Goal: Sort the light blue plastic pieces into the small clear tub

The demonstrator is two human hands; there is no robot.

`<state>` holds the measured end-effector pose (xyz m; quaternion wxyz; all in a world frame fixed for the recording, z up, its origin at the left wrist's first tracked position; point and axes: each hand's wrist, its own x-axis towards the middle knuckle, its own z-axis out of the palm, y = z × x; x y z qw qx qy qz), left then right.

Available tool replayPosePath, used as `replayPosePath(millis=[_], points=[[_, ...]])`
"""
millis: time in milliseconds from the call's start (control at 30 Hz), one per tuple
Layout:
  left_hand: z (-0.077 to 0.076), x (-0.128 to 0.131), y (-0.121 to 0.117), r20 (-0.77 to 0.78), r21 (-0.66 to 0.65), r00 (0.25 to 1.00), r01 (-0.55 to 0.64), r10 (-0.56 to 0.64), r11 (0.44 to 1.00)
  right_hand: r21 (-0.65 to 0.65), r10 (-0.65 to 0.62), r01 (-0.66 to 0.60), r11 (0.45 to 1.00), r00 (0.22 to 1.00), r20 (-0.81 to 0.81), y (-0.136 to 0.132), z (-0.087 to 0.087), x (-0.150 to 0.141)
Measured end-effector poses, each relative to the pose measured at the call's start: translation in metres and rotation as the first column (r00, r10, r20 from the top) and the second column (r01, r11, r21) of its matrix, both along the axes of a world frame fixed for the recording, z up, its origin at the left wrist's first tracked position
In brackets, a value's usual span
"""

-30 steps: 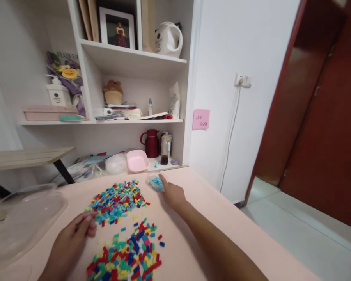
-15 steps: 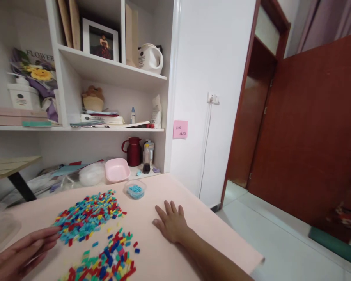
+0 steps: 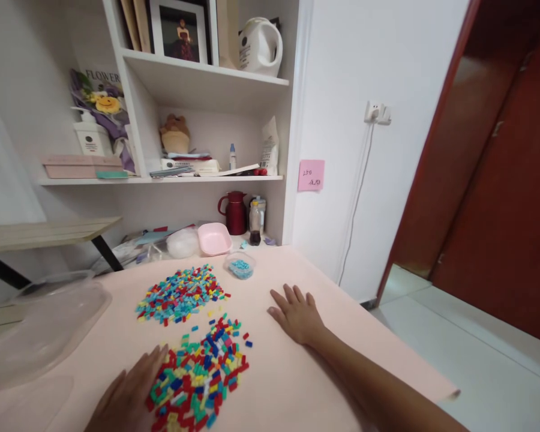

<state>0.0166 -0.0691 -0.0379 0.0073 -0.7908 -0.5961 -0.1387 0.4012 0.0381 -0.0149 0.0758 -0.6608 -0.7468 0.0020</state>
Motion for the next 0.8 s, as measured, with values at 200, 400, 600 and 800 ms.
replayPosePath(millis=[200,400,600,800], points=[[0.015,0.028,0.018,-0.115,-0.054,0.992,0.04,-0.046,0.998,0.031,0.001,-0.001,1.0,1.0,-0.005,-0.001,0.0,0.0],[0.005,0.035,0.046,-0.094,-0.056,0.984,0.149,-0.154,0.987,0.073,0.018,-0.016,0.997,1.0,-0.025,-0.001,-0.003,0.001],[-0.005,0.046,0.078,-0.088,-0.08,0.966,0.236,-0.243,0.968,0.116,0.025,-0.019,0.993,0.999,-0.047,0.0,-0.005,0.001],[0.004,0.063,0.082,0.033,0.051,0.945,0.324,-0.325,0.945,0.116,0.032,-0.024,0.993,0.997,-0.072,-0.002,-0.004,0.001]])
